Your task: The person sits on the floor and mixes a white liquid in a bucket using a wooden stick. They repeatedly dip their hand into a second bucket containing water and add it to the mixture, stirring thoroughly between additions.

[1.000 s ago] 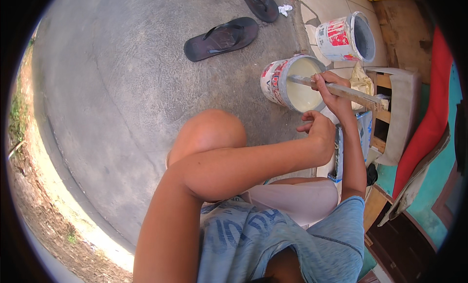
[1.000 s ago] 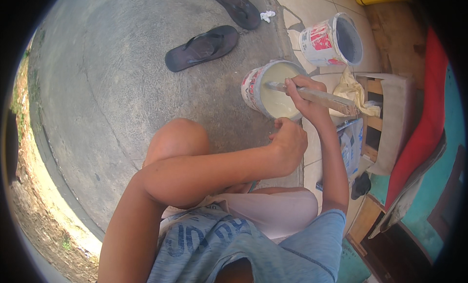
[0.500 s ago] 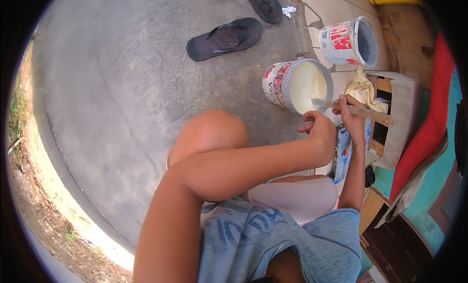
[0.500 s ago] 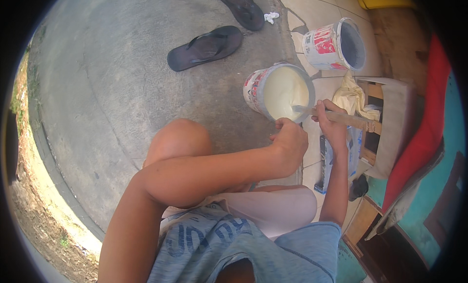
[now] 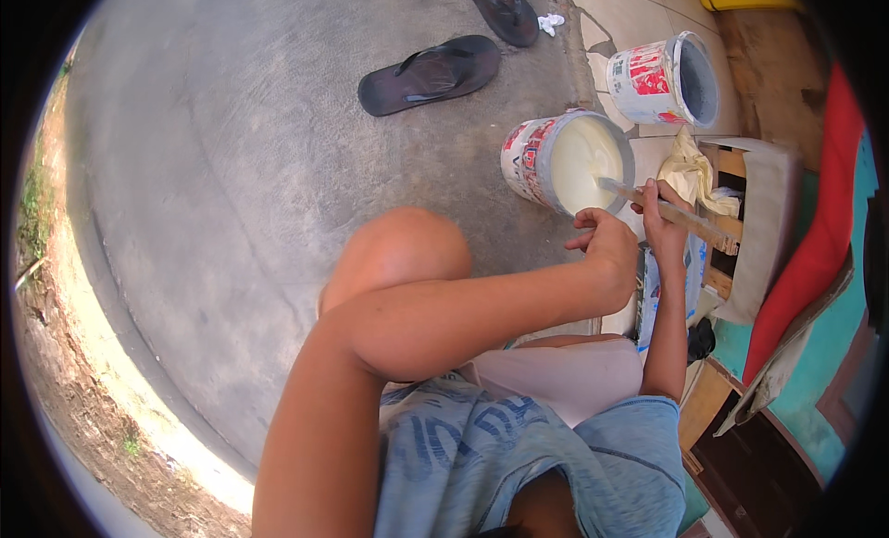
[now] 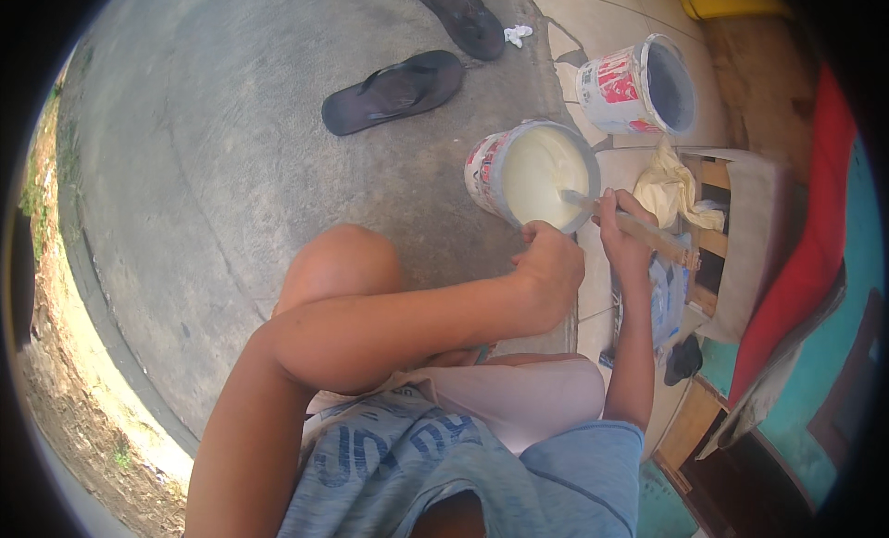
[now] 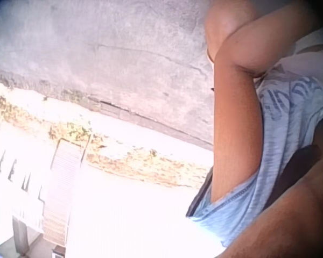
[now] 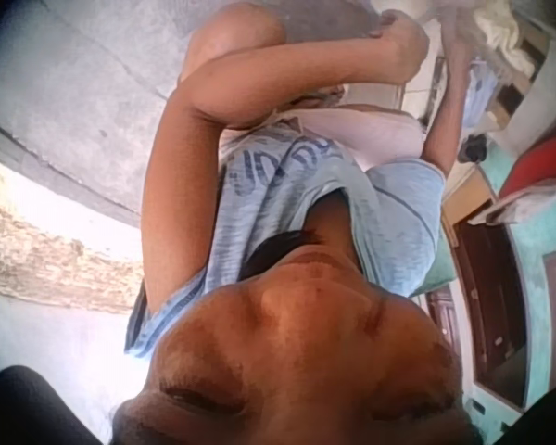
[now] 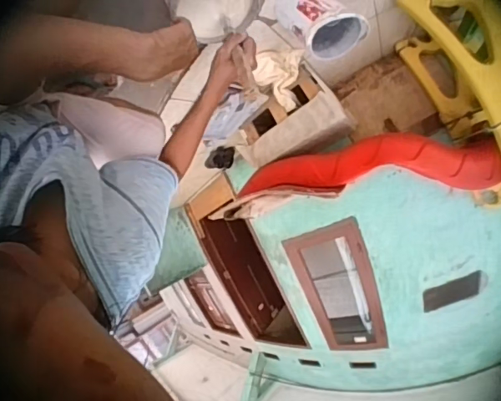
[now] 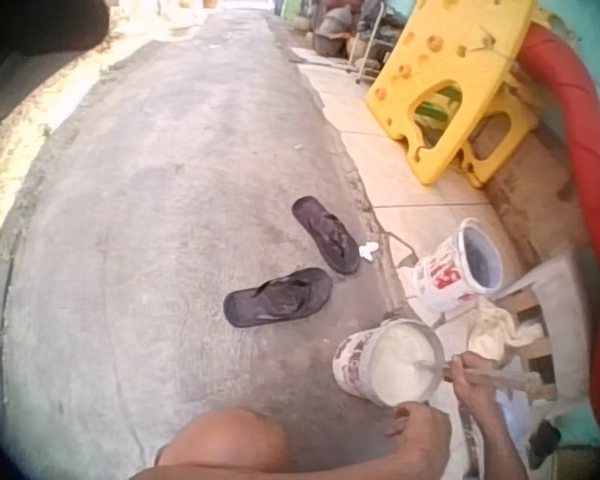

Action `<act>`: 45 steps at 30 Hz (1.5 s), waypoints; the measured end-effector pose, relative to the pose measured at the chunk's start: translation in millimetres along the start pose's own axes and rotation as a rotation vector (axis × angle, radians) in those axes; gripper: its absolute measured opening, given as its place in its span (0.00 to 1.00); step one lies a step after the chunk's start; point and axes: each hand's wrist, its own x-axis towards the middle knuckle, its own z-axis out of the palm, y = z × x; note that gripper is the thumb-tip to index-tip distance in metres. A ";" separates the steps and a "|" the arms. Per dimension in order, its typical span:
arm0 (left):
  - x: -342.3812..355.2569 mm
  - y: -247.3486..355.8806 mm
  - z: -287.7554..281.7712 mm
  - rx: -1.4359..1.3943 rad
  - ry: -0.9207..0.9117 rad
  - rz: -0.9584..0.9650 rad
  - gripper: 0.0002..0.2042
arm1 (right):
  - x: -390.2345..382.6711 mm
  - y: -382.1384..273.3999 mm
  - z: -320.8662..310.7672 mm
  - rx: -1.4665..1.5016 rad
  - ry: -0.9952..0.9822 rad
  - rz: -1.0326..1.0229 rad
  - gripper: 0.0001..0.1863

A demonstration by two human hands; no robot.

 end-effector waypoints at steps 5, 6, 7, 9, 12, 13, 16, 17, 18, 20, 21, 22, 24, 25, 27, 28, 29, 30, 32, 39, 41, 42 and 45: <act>5.8 8.0 3.4 -0.011 0.029 -0.005 0.14 | -12.2 -5.0 13.2 0.294 -0.102 0.058 0.15; 6.1 9.9 3.5 -0.013 0.044 -0.012 0.14 | -11.0 -3.3 18.3 0.324 -0.090 0.050 0.14; 7.0 10.1 3.6 -0.001 0.028 0.016 0.14 | -7.4 -2.1 24.9 0.299 -0.033 -0.046 0.13; 8.8 10.6 1.9 0.021 -0.001 0.070 0.14 | -2.1 -1.7 33.9 0.245 0.081 -0.241 0.12; 2.1 4.8 1.2 -0.001 -0.008 0.022 0.14 | 1.5 -4.1 25.2 -0.011 0.094 -0.284 0.11; 1.6 4.5 2.2 0.003 0.020 -0.005 0.14 | 1.2 -1.1 17.8 -0.065 0.101 -0.268 0.11; 0.9 5.3 3.7 0.005 0.055 -0.037 0.13 | -8.5 13.9 5.7 0.098 0.121 0.027 0.15; 0.5 4.1 1.4 0.001 0.032 -0.025 0.13 | -10.7 15.9 2.3 0.170 0.123 0.149 0.16; -0.2 3.4 -0.5 -0.002 0.009 -0.013 0.13 | -10.8 19.4 1.0 0.276 0.097 0.174 0.17; -0.4 6.0 -2.1 -0.030 0.009 0.000 0.13 | -16.3 35.0 5.8 0.495 0.124 0.257 0.17; -0.4 7.1 -2.7 -0.044 0.007 0.004 0.13 | -18.7 43.4 9.4 0.608 0.135 0.296 0.17; -0.1 7.2 -1.0 -0.024 0.015 0.018 0.14 | -21.4 49.0 13.1 0.655 0.153 0.305 0.17; 0.8 8.0 1.9 0.019 0.030 0.049 0.14 | -26.5 55.4 3.2 0.760 0.237 0.300 0.16; 0.3 7.1 3.0 0.008 0.012 0.029 0.14 | -29.7 59.2 -1.8 0.814 0.278 0.301 0.16; -0.1 6.1 -0.2 -0.009 -0.005 0.002 0.14 | -35.6 72.4 -17.1 0.862 0.379 0.321 0.17; 0.6 6.1 -0.9 -0.008 -0.009 -0.003 0.14 | -38.6 78.0 -24.1 0.882 0.410 0.322 0.17; 1.0 6.1 -1.0 -0.008 -0.013 -0.009 0.14 | -42.8 82.6 -31.0 0.901 0.441 0.323 0.17; 1.5 6.6 -1.2 -0.007 -0.016 -0.013 0.14 | -49.0 85.9 -40.0 0.899 0.470 0.297 0.17; 5.6 11.1 2.9 -0.005 0.008 -0.022 0.14 | -61.0 84.3 -58.1 0.910 0.463 0.272 0.16; 3.6 13.4 0.7 0.022 -0.004 0.015 0.13 | -94.0 48.7 -121.2 0.826 0.544 0.174 0.14; 2.6 14.5 0.4 0.027 -0.005 0.031 0.13 | -103.3 36.5 -139.5 0.782 0.551 0.116 0.14; 2.5 15.2 0.3 0.029 -0.007 0.037 0.13 | -106.5 35.0 -150.3 0.788 0.572 0.124 0.14; 9.3 20.6 7.2 0.017 -0.002 -0.005 0.13 | -115.5 21.2 -174.0 0.783 0.613 0.078 0.13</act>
